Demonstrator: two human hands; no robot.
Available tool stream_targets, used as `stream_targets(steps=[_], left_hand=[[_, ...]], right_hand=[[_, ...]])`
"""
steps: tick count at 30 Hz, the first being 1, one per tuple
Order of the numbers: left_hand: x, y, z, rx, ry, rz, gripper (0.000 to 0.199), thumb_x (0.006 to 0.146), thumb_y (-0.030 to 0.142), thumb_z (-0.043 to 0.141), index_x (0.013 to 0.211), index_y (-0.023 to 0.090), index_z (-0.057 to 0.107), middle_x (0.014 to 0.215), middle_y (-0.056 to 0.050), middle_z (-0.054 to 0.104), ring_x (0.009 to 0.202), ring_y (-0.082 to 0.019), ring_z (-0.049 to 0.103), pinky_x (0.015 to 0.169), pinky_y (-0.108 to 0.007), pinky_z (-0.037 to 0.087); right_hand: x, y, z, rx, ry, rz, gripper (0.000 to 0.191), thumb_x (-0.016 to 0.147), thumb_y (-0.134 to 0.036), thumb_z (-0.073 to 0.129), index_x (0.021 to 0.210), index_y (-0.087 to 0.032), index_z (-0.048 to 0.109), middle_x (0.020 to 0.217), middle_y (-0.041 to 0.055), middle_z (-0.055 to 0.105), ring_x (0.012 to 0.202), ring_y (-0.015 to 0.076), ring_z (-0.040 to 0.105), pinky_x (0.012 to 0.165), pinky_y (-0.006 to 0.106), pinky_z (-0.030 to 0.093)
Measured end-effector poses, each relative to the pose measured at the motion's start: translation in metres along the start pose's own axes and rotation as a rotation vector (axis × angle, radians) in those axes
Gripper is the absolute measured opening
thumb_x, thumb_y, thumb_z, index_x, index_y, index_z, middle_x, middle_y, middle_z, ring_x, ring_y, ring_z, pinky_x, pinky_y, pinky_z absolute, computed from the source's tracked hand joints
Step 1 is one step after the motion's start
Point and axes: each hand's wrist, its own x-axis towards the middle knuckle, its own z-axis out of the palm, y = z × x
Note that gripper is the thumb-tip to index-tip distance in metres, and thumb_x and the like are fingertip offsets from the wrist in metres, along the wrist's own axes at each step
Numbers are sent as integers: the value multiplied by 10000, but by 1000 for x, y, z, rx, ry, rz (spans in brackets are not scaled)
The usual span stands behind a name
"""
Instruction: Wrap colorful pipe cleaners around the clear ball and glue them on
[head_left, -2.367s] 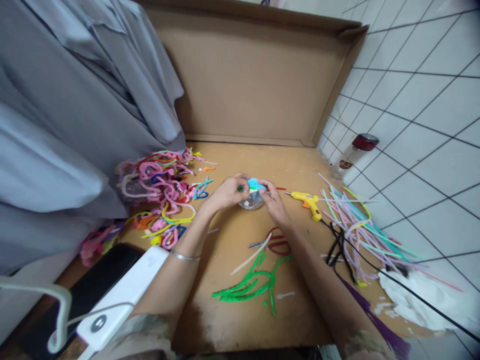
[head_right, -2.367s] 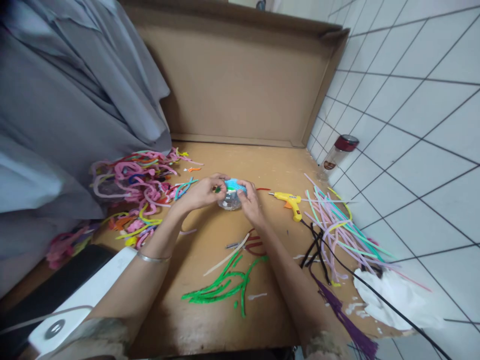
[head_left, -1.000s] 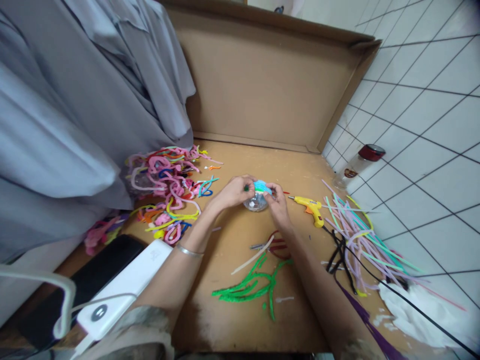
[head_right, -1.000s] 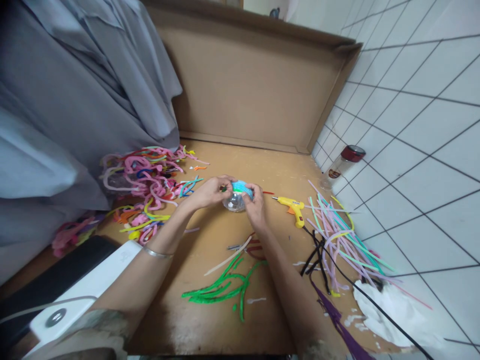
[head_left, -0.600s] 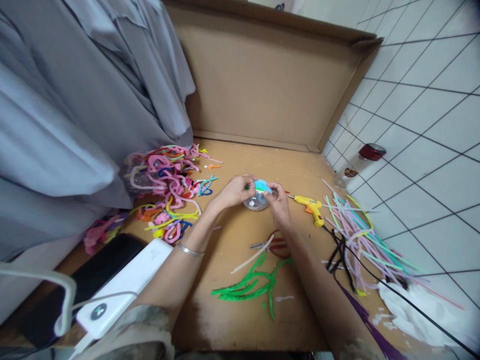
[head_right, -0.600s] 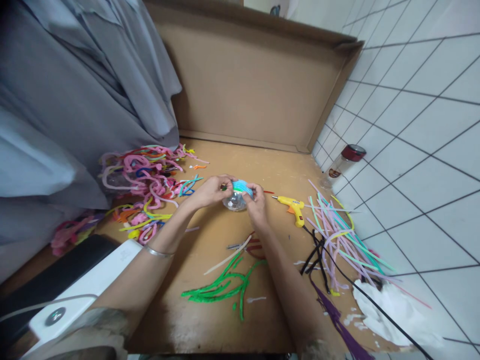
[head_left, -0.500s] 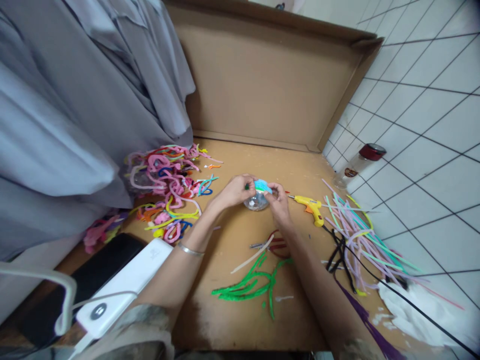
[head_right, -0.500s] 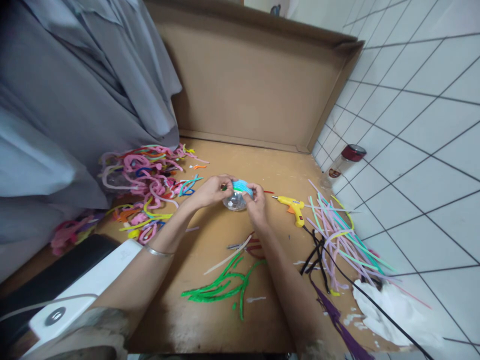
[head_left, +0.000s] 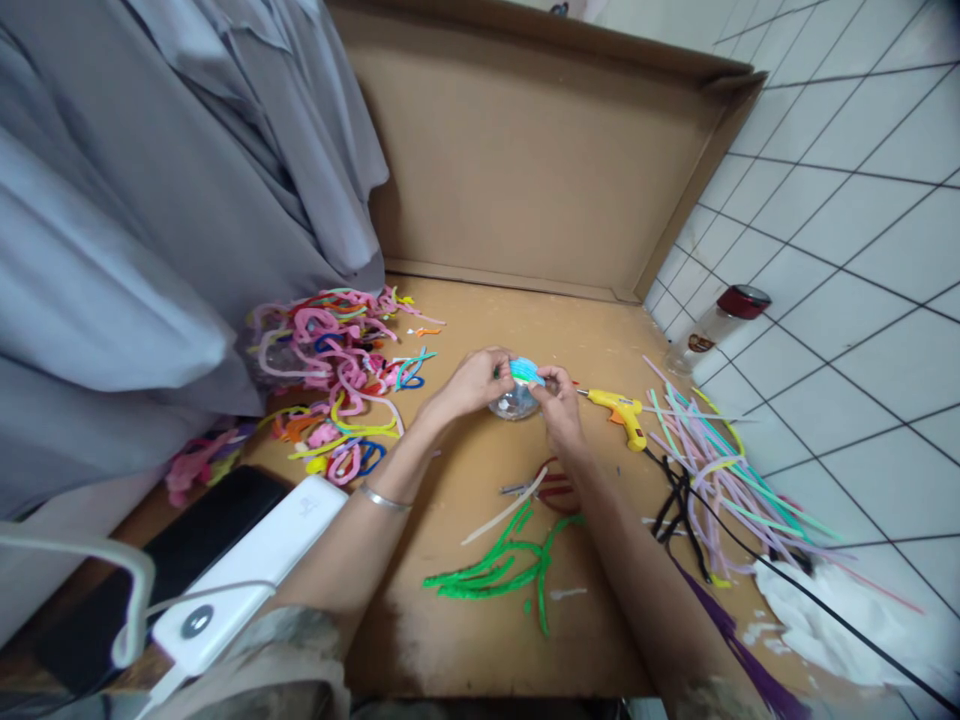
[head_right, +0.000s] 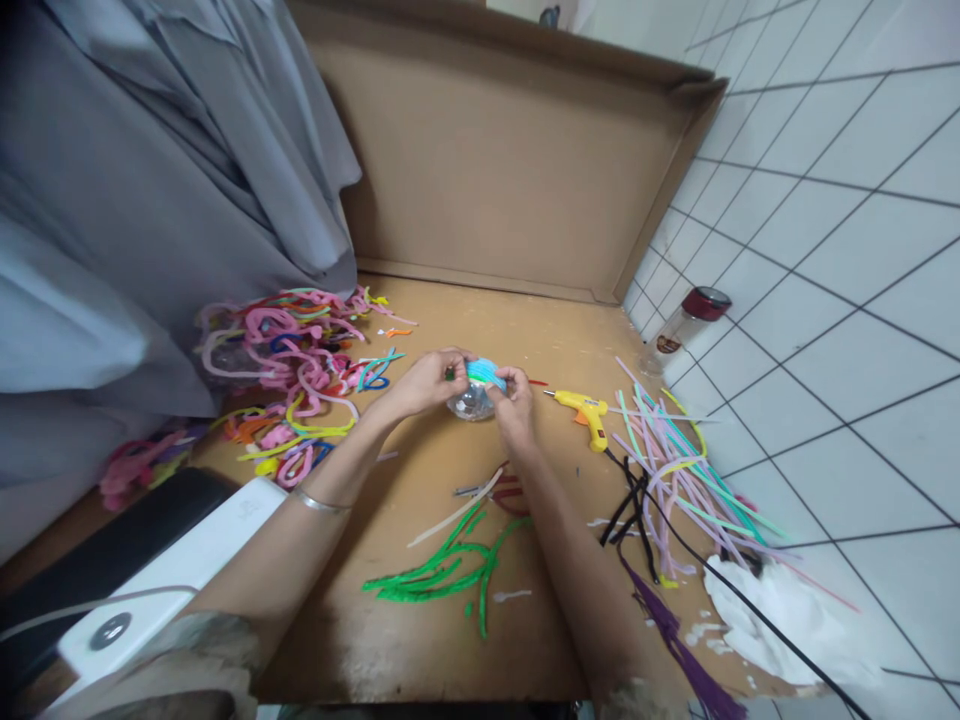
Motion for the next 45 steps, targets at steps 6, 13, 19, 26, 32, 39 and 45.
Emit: stream_targets(steps=[6, 13, 19, 26, 32, 39, 45], left_hand=[[0, 1, -2, -15, -12, -11, 64, 681, 167, 526, 623, 195, 528, 933, -49, 717, 954, -199, 668, 902, -303, 508], [-1, 3, -4, -55, -36, -7, 209, 780, 315, 545, 611, 192, 538, 945, -68, 707, 977, -212, 653, 912, -317, 489], [1, -1, 2, -62, 15, -61, 230, 727, 385, 650, 694, 191, 531, 852, -35, 672, 791, -174, 606, 794, -301, 478], [0, 5, 7, -46, 81, -121, 169, 696, 288, 655, 753, 197, 525, 836, -7, 637, 742, -150, 544, 718, -274, 428], [1, 15, 12, -69, 130, -255, 201, 647, 238, 672, 705, 203, 483, 810, 13, 614, 712, -140, 525, 698, -267, 423], [4, 6, 12, -140, 147, -259, 201, 602, 196, 674, 685, 192, 491, 772, 32, 604, 699, -123, 526, 666, -249, 415], [3, 4, 11, -180, 138, -261, 205, 602, 221, 676, 701, 193, 499, 724, 49, 567, 674, -116, 502, 637, -239, 394]], right_hand=[[0, 0, 1, -1, 2, 9, 326, 568, -321, 702, 844, -230, 555, 785, -26, 592, 777, 169, 553, 749, 305, 456], [0, 1, 1, -4, 14, 5, 352, 558, -341, 709, 846, -220, 546, 776, -28, 568, 755, 159, 543, 751, 302, 457], [0, 2, 0, -18, 13, 3, 356, 568, -345, 708, 857, -221, 541, 782, -28, 570, 757, 162, 551, 747, 304, 462], [-1, 2, 2, -7, 21, 1, 355, 572, -343, 718, 856, -221, 545, 785, -32, 574, 757, 155, 549, 764, 303, 468], [-4, 1, 1, -6, 11, -12, 335, 584, -329, 717, 855, -224, 550, 815, -28, 589, 772, 150, 555, 771, 291, 470], [-4, -1, 1, -11, -19, 24, 349, 585, -368, 727, 857, -234, 553, 808, -25, 603, 762, 155, 548, 727, 279, 462], [-5, -7, 2, 30, -8, 48, 333, 582, -402, 728, 818, -225, 573, 777, -20, 602, 763, 158, 537, 710, 277, 441]])
